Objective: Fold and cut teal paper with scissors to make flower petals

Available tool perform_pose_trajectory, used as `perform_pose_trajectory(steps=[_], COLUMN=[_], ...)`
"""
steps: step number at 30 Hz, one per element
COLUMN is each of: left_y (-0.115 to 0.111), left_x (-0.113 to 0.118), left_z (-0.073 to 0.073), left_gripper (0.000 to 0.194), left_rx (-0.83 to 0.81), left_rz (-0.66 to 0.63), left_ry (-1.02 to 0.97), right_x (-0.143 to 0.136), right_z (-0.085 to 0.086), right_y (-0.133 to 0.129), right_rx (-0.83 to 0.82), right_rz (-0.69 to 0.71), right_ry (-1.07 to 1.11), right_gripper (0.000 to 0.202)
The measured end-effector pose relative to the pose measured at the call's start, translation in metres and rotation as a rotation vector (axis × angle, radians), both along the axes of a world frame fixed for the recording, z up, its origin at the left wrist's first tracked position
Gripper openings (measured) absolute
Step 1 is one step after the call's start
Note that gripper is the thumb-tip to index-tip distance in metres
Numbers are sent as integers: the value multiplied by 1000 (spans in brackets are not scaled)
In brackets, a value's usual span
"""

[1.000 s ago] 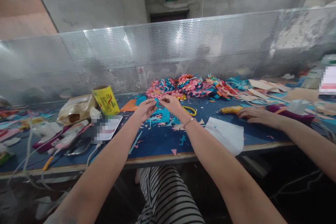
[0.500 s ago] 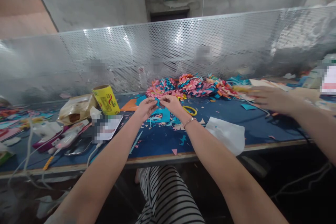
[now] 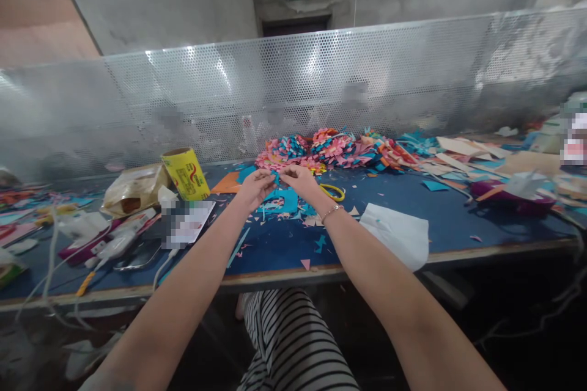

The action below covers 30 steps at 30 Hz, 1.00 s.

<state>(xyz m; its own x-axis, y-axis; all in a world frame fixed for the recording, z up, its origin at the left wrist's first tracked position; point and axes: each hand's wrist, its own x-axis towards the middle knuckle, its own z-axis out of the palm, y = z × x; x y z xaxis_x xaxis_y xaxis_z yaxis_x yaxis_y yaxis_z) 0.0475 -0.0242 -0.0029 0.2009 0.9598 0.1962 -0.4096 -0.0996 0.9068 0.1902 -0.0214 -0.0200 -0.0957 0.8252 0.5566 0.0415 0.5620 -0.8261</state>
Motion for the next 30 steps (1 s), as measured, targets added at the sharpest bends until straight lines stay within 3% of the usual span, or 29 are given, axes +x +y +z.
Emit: perform_pose_trajectory(steps=[11, 18, 30], left_y=[-1, 2, -2], left_x=[2, 2, 3], left_z=[-1, -5, -1], left_gripper=[30, 34, 23], left_rx=[41, 88, -33], left_rz=[6, -70, 8], left_ry=[26, 97, 56], right_x=[-1, -1, -3], right_z=[1, 2, 3], right_y=[1, -1, -3], right_rx=[16, 51, 143], right_rz=[-24, -45, -86], right_ry=[-32, -51, -123], right_gripper=[14, 11, 9])
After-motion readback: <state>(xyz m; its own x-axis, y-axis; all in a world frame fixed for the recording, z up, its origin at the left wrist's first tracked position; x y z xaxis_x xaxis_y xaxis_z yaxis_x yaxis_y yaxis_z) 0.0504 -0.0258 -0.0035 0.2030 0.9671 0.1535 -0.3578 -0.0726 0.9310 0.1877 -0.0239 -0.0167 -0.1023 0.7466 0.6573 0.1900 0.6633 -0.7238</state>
